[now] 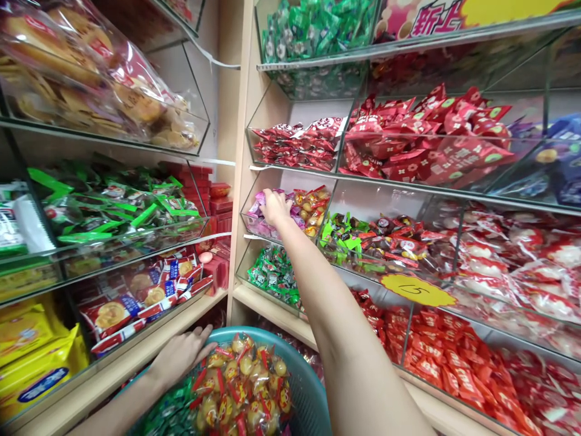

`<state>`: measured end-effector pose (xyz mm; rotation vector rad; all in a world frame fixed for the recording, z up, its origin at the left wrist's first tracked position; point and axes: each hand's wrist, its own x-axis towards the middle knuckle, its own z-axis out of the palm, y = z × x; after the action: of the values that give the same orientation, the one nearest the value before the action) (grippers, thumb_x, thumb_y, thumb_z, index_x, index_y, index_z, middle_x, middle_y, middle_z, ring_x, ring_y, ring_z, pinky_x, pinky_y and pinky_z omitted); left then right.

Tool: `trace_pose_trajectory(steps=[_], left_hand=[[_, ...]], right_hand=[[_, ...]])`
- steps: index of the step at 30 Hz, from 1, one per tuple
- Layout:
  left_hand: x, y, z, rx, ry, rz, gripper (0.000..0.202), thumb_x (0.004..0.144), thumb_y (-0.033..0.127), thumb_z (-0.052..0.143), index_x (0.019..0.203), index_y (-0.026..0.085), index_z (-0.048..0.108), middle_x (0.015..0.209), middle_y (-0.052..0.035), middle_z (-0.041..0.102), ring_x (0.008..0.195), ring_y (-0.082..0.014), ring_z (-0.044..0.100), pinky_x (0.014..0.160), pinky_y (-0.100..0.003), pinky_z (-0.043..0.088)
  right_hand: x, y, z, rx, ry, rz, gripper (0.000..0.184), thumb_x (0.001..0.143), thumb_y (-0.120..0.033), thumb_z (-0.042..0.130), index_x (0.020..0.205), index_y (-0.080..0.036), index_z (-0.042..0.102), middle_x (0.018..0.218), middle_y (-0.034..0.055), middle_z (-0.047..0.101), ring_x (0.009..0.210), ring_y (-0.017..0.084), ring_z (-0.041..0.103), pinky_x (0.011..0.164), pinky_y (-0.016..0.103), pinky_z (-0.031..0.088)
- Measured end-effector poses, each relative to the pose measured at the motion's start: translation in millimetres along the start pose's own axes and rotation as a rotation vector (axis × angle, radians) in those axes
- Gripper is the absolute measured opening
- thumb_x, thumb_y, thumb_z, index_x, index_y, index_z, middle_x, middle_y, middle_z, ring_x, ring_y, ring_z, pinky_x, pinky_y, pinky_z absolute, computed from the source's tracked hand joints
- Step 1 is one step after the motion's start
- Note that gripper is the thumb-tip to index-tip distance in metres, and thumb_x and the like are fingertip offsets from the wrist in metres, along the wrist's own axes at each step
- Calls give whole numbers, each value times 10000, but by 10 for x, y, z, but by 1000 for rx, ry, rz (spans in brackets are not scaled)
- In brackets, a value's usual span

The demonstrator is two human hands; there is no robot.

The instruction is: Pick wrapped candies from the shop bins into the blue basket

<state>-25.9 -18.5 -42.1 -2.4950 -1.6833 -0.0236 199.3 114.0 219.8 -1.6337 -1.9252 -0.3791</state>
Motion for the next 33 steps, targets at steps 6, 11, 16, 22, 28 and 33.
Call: trace_pose_trajectory(steps=[6, 11, 16, 22, 28, 33], left_hand=[[-6, 1, 2, 27, 21, -4, 506, 908, 407, 250, 1295, 204, 505, 1091, -163, 655, 856, -305, 662, 700, -402, 513], [-25, -4, -29, 98, 53, 28, 503, 919, 375, 246, 1274, 132, 508, 1031, -174, 664, 819, -297, 668, 673, -383, 516], [-26, 25, -43, 107, 27, 31, 552, 927, 426, 199, 1281, 99, 468, 1009, -171, 657, 823, -267, 668, 683, -337, 504], [-33, 55, -69, 72, 14, 25, 554, 922, 463, 192, 1279, 126, 449, 1015, -156, 639, 824, -251, 662, 688, -326, 491], [-41, 50, -81, 75, 6, 32, 562, 923, 458, 185, 1280, 112, 448, 1011, -156, 639, 821, -263, 659, 696, -352, 490], [-39, 59, -82, 104, 3, 30, 557, 924, 452, 185, 1283, 115, 446, 1015, -153, 643, 814, -269, 663, 667, -347, 494]], right_hand=[[-108, -61, -119, 80, 238, -55, 434, 844, -223, 470, 1274, -180, 439, 1236, 108, 548, 1117, 296, 432, 922, 466, 312], [-884, -199, -151, 255, 349, -246, 426, 879, -273, 445, 1300, -218, 412, 1239, 84, 534, 1119, 259, 425, 926, 413, 303], [-2230, -215, -17, 340, -61, -550, 377, 920, -299, 431, 1289, -225, 421, 1094, 67, 583, 1036, 215, 463, 891, 373, 342], [-3067, 70, 32, 289, -543, -502, 435, 909, -277, 449, 1336, -232, 378, 1108, 70, 576, 1002, 206, 488, 887, 362, 377], [-3227, 310, -121, 261, -824, -445, 359, 816, -172, 534, 1171, -203, 493, 1035, 63, 601, 973, 214, 516, 877, 367, 373], [-3361, 382, -197, 133, -914, -391, 299, 745, -151, 582, 1036, -199, 527, 923, 53, 612, 906, 228, 523, 854, 399, 383]])
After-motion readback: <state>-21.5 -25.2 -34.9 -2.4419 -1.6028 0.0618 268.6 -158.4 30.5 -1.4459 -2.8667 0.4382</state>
